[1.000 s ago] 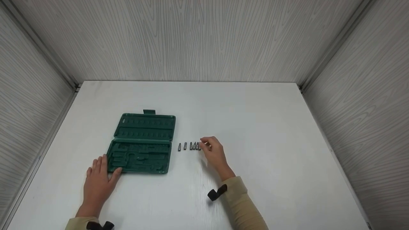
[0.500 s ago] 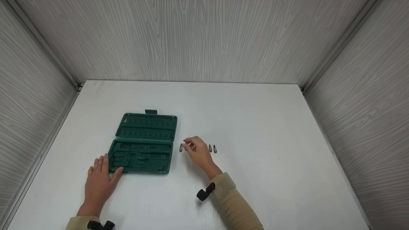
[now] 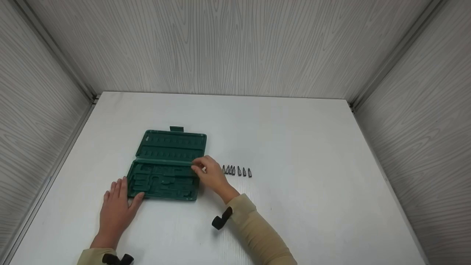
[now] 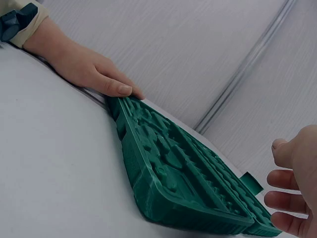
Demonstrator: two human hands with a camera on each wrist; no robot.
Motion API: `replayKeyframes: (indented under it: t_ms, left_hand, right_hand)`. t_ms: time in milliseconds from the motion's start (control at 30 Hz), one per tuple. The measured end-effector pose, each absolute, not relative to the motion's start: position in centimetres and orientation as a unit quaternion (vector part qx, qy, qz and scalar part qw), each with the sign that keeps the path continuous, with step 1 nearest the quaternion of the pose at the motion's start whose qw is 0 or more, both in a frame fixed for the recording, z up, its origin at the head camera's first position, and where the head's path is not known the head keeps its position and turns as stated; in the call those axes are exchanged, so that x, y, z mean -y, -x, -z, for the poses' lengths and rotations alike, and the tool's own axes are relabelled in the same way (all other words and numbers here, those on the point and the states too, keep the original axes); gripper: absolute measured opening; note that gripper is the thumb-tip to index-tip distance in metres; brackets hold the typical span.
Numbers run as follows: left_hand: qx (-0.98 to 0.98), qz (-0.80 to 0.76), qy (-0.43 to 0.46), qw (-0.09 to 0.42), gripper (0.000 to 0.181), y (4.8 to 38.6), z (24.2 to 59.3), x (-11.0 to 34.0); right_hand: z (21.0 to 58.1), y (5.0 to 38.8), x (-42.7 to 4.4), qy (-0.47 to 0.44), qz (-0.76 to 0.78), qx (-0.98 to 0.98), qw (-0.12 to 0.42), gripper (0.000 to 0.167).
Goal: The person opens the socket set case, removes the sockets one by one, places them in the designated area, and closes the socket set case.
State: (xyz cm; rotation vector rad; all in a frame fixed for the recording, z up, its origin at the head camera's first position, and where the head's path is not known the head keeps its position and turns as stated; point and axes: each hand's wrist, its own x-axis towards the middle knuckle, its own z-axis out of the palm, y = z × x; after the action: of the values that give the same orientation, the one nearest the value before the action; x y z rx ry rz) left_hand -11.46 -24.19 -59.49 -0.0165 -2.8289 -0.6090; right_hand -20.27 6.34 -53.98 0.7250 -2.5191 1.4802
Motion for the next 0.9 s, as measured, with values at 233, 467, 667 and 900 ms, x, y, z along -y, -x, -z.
replayKeyframes:
  t_ms: [233,467,667,900]
  left_hand:
    - [0.970,0.209,0.007,0.125,0.086,11.5,59.4,23.7]
    - [0.971,0.209,0.005,0.116,0.087,11.5,59.2,23.3]
    - [0.971,0.207,0.003,0.116,0.088,11.4,59.4,23.2]
    - [0.973,0.202,0.001,0.114,0.087,11.3,59.6,23.0]
  right_hand:
    - [53.1,20.3,-4.1,-0.243,-0.510,0.824,0.043,0.023]
    - [53.8,20.8,-2.4,-0.238,-0.506,0.829,0.014,0.026]
    - [53.7,21.3,-0.6,-0.245,-0.501,0.830,0.013,0.027]
    - [54.3,21.8,1.2,-0.284,-0.458,0.842,0.004,0.028]
